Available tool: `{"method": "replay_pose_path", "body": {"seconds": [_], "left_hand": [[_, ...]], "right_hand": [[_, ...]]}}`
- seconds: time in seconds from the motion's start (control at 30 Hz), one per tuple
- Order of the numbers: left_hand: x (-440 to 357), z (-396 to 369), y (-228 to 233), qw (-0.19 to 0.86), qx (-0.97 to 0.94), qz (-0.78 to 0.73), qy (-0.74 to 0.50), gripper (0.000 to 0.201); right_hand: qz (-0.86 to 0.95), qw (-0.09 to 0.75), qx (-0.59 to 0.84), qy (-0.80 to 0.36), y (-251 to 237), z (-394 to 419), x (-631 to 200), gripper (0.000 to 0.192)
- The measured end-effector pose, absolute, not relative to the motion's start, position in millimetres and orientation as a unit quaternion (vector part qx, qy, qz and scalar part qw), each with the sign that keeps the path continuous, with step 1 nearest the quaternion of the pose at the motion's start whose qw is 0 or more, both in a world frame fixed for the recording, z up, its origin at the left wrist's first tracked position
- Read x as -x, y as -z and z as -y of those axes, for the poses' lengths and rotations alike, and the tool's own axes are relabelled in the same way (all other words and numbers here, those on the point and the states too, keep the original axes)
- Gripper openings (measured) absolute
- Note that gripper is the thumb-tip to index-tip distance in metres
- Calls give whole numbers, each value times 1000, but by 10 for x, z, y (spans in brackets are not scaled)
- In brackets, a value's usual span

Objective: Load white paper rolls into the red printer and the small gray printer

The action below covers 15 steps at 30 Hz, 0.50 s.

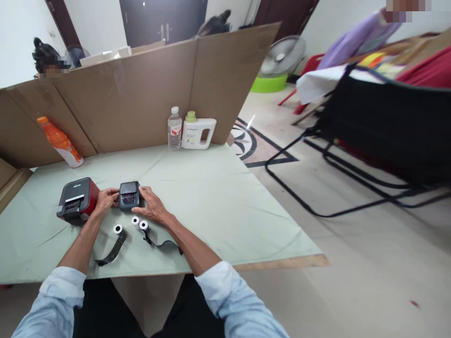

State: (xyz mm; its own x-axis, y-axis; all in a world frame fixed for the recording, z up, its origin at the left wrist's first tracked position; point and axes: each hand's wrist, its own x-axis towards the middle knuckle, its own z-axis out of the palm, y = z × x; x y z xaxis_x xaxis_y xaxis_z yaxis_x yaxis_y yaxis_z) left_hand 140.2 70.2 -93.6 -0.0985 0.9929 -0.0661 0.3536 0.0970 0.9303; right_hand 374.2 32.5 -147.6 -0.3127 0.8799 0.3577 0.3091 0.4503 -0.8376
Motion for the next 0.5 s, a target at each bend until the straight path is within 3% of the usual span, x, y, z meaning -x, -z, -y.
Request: {"method": "replay_pose_path", "body": {"seconds": [0.13, 0.5], "left_hand": [[-1382, -614, 910, 420, -579, -549, -433, 64], [-1381, -751, 778, 425, -620, -513, -415, 68]], "right_hand": [[744, 425, 391, -336, 1423, -307, -3749, 93], [750, 419, 389, -334, 1278, -265, -3763, 85]]}}
